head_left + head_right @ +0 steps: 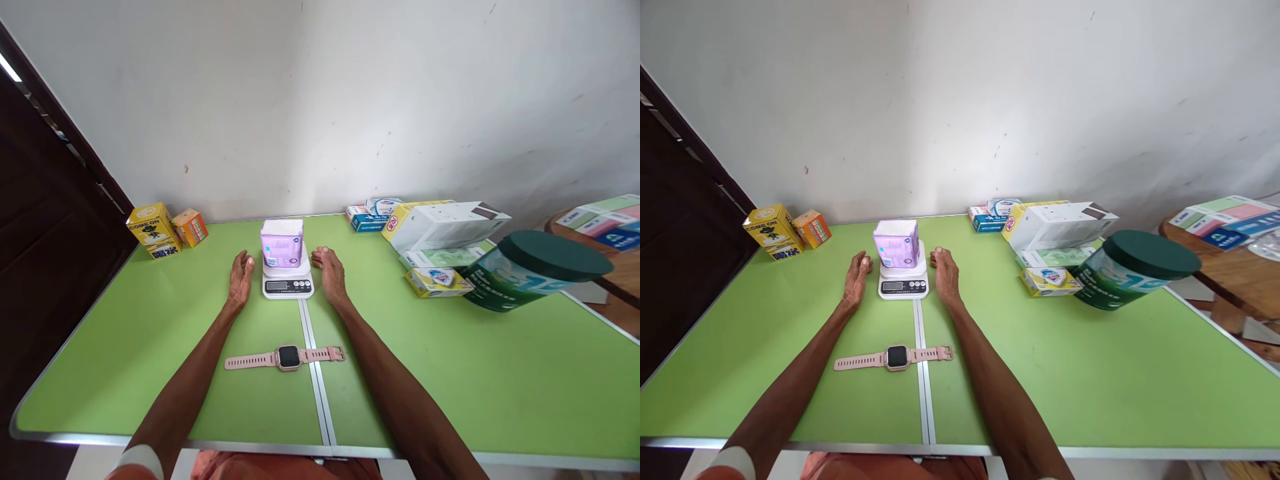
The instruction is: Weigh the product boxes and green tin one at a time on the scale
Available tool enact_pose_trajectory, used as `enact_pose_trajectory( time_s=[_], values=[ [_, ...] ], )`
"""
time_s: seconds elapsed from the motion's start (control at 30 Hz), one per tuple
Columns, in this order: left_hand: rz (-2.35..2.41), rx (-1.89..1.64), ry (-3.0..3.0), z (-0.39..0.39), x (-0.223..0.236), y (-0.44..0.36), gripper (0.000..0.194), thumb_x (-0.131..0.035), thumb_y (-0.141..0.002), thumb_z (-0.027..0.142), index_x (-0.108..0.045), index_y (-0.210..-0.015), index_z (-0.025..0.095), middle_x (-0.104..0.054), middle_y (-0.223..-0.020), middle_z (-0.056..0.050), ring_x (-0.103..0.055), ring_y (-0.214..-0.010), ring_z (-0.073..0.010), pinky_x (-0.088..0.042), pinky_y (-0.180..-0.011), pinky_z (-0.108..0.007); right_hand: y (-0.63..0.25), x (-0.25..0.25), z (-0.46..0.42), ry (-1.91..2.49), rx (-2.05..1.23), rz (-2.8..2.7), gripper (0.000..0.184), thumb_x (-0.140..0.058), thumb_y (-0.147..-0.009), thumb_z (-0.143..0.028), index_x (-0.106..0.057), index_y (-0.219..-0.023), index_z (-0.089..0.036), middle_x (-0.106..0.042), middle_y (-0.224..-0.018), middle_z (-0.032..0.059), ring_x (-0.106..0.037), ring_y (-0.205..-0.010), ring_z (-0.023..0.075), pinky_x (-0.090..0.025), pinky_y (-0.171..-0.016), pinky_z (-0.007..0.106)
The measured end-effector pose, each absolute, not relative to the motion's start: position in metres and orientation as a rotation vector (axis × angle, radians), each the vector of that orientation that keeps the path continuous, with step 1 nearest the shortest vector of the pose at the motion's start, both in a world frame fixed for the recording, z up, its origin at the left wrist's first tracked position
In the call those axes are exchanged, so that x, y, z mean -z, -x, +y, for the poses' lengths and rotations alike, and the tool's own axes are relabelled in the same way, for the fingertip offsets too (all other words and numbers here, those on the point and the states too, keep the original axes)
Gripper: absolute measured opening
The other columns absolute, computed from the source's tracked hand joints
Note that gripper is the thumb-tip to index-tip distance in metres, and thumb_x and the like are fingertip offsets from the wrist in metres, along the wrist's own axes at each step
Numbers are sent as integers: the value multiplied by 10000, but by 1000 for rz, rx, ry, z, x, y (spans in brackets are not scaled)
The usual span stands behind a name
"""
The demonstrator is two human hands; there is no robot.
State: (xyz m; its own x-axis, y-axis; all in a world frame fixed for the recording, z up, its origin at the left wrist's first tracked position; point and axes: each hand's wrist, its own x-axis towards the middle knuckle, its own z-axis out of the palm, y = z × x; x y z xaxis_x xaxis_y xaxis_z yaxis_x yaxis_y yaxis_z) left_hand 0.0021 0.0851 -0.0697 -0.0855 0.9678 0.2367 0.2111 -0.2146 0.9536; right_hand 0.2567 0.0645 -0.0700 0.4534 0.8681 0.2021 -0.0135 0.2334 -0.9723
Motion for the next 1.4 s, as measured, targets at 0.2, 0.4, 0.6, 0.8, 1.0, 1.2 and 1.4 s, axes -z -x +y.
enact_pose_trajectory(
  time_s=[0.2, 0.4, 0.6, 0.8, 1.0, 1.2, 1.4],
  values=[
    [1295, -1356, -1492, 84, 66, 0, 928, -585, -929, 907, -584, -1515, 188, -690, -1484, -218, -704, -1372, -364, -557, -1205, -576, -254, 66, 62, 1184, -736, -911, 720, -535, -878, -968, -678, -945, -266, -770, -1012, 107, -741, -1037, 294, -625, -1041, 528],
    [1298, -1347, -1488, 85, 65, 2, 920, -565, -937, 903, -572, -1522, 192, -699, -1460, -208, -683, -1404, -364, -537, -1228, -566, -253, 66, 63, 1163, -737, -894, 699, -526, -910, -939, -676, -940, -257, -771, -987, 89, -745, -1010, 272, -627, -1032, 503],
    [1290, -1319, -1483, 77, 58, -2, 904, -569, -945, 890, -570, -1531, 201, -683, -1490, -210, -670, -1427, -361, -524, -1246, -557, -254, 69, 67, 1141, -754, -835, 647, -554, -936, -885, -719, -990, -262, -796, -1013, 106, -766, -1043, 293, -630, -1027, 515],
    [1286, -1266, -1464, 73, 55, -2, 873, -609, -936, 872, -588, -1506, 211, -688, -1497, -206, -661, -1431, -384, -496, -1266, -610, -255, 62, 63, 1127, -798, -737, 716, -589, -888, -919, -748, -1031, -236, -817, -1053, 119, -774, -1045, 292, -631, -1014, 497],
    [1225, -1248, -1417, 75, 58, 2, 826, -642, -937, 843, -595, -1489, 230, -702, -1490, -187, -679, -1408, -369, -516, -1251, -608, -259, 62, 66, 1174, -801, -680, 810, -623, -833, -968, -766, -1066, -206, -838, -1051, 141, -788, -1023, 303, -633, -1018, 519],
    [1157, -1278, -1338, 71, 67, -2, 780, -685, -943, 782, -597, -1495, 238, -688, -1502, -190, -666, -1421, -370, -514, -1250, -609, -263, 63, 63, 1264, -770, -697, 814, -551, -885, -969, -767, -1070, -206, -848, -1064, 167, -806, -1005, 316, -646, -989, 525],
    [1156, -1243, -1368, 68, 66, -5, 755, -657, -981, 743, -561, -1533, 237, -669, -1523, -189, -651, -1430, -359, -504, -1250, -593, -264, 65, 63, 1233, -785, -665, 781, -607, -872, -953, -780, -1046, -212, -842, -1010, 143, -793, -968, 300, -641, -964, 510]
  ],
)
